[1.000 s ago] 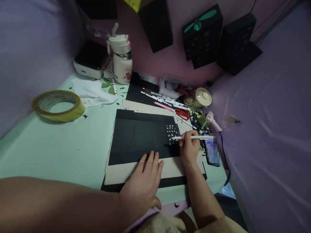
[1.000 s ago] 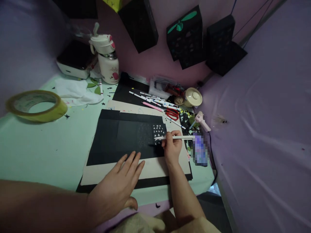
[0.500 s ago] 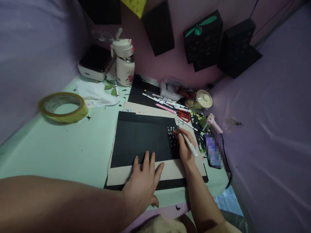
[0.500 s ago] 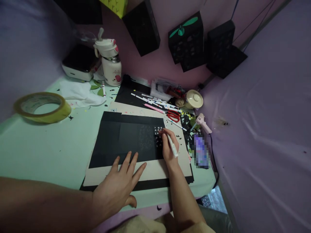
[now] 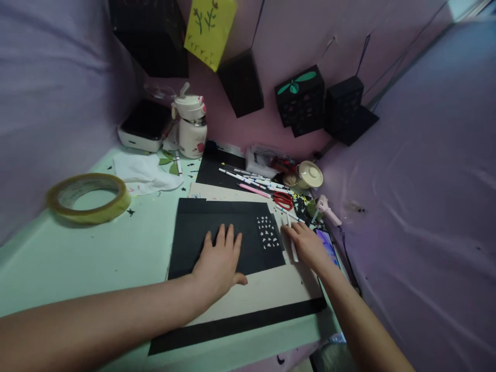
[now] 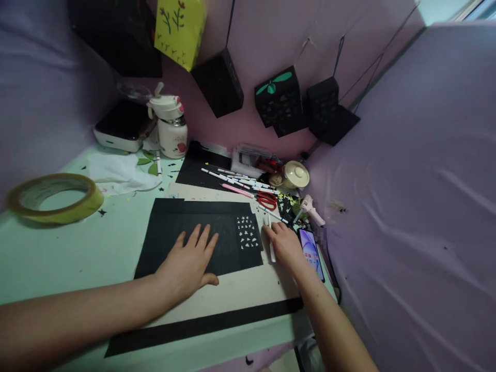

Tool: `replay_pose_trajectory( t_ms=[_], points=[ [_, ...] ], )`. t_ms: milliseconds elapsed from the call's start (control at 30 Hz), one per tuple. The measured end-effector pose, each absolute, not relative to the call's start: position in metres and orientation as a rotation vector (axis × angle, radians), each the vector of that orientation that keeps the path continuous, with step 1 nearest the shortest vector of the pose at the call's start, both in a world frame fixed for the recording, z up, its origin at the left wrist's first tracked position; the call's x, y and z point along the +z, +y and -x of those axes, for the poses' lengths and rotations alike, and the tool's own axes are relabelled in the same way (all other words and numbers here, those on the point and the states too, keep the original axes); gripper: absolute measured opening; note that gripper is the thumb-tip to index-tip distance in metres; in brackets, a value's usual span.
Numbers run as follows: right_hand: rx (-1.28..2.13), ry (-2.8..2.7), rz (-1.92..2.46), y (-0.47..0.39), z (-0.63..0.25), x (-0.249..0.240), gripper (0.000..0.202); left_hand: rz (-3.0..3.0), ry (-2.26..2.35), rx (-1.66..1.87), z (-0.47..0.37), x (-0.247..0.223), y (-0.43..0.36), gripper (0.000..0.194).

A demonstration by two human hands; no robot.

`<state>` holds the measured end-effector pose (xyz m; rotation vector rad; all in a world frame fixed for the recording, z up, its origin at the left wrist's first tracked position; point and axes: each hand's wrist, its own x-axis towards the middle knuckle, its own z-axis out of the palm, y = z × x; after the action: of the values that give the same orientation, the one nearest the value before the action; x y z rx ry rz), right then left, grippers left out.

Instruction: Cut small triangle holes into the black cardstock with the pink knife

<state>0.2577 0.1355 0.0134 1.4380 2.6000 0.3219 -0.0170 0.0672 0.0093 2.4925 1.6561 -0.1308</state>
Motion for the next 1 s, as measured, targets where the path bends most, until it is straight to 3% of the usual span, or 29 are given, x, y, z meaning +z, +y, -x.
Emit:
replay_pose_trajectory(
  t_ms=[200,367,500,700,1000],
  points=[
    [0.327,2.657,-1.384,0.142,-0.259,0.019,0.054,-2.454,1.671,-0.203,0.014,0.010,0.058,0.098],
    [0.389,2.781,-1.583,0.172,-0.248,0.042,0.038,-2.445,1.651,-0.217,0.012,0.015,0.054,0.099],
    [0.278,2.868,-1.604,0.212,-0.229,0.051,0.030,-2.466,1.669,-0.213,0.012,0.015,0.051,0.081],
    [0.171,2.885,-1.366,0.263,-0.174,0.031,0.019,-2.497,1.632,-0.237,0.012,0.010,0.047,0.063],
    [0.184,2.901,-1.514,0.272,-0.132,0.008,0.015,-2.525,1.605,-0.257,0.011,0.007,0.044,0.064]
  ],
)
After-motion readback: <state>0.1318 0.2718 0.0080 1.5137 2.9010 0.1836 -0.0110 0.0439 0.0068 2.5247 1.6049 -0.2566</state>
